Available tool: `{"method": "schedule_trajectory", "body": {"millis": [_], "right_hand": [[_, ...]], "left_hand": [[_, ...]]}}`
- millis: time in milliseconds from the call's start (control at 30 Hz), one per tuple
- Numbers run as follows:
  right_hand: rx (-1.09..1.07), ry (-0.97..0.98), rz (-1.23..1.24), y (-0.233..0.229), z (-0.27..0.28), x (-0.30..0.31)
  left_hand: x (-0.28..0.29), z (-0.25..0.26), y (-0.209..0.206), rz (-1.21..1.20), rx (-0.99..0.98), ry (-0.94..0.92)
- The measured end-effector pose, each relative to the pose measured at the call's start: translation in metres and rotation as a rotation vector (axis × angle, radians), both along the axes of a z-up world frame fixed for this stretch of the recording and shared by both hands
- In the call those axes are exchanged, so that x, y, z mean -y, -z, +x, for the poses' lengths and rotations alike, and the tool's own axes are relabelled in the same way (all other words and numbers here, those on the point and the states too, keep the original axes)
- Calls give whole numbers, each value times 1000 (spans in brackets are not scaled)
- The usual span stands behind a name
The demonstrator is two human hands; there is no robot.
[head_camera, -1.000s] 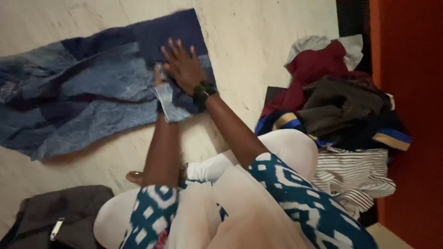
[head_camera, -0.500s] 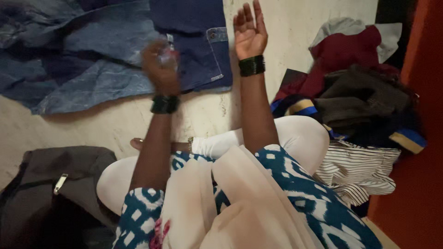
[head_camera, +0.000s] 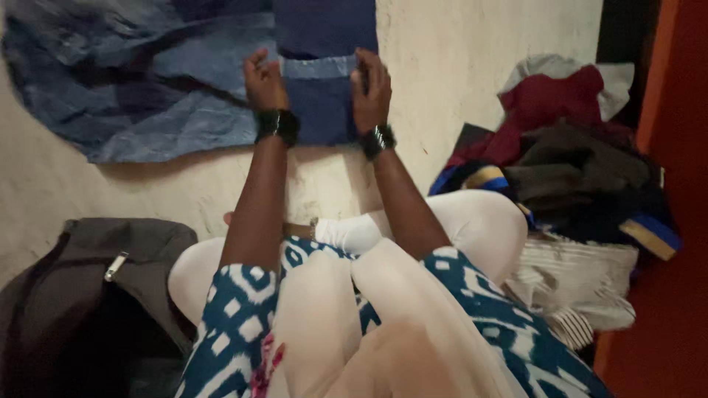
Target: The person folds a denim jacket on the floor. They smooth the fabric, fold the sleeves and sides inward, and then fold the jacket in half to create a compact bundle.
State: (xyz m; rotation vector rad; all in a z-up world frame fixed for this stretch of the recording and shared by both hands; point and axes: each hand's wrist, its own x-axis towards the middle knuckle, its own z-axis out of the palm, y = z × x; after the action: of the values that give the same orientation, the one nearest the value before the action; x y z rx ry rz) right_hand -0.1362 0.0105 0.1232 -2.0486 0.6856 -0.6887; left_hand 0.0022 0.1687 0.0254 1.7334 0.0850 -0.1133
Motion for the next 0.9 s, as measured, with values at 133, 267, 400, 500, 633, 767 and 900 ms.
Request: {"method": "schedule_trajectory", "body": {"millis": [133, 267, 400, 500, 633, 767, 900], "right_hand": [[-116, -47, -208, -22, 1, -35], [-153, -95, -210, -20, -7, -36], [-144, -50, -195, -10, -7, -33], [-98, -41, -130, -8, -7, -28], [-90, -65, -113, -10, -10, -25], [-84, -245, -301, -7, 3, -28], [-302, -546, -608, -15, 42, -31]], "left_hand": [[29, 76, 41, -196, -395, 54], [36, 88, 35, 217, -57, 435], [51, 70, -40, 185, 164, 408], [53, 67, -63, 194, 335, 539], [36, 77, -29, 573, 275, 718], [14, 93, 13, 529, -100, 681], [12, 90, 50, 141, -104, 613]]}}
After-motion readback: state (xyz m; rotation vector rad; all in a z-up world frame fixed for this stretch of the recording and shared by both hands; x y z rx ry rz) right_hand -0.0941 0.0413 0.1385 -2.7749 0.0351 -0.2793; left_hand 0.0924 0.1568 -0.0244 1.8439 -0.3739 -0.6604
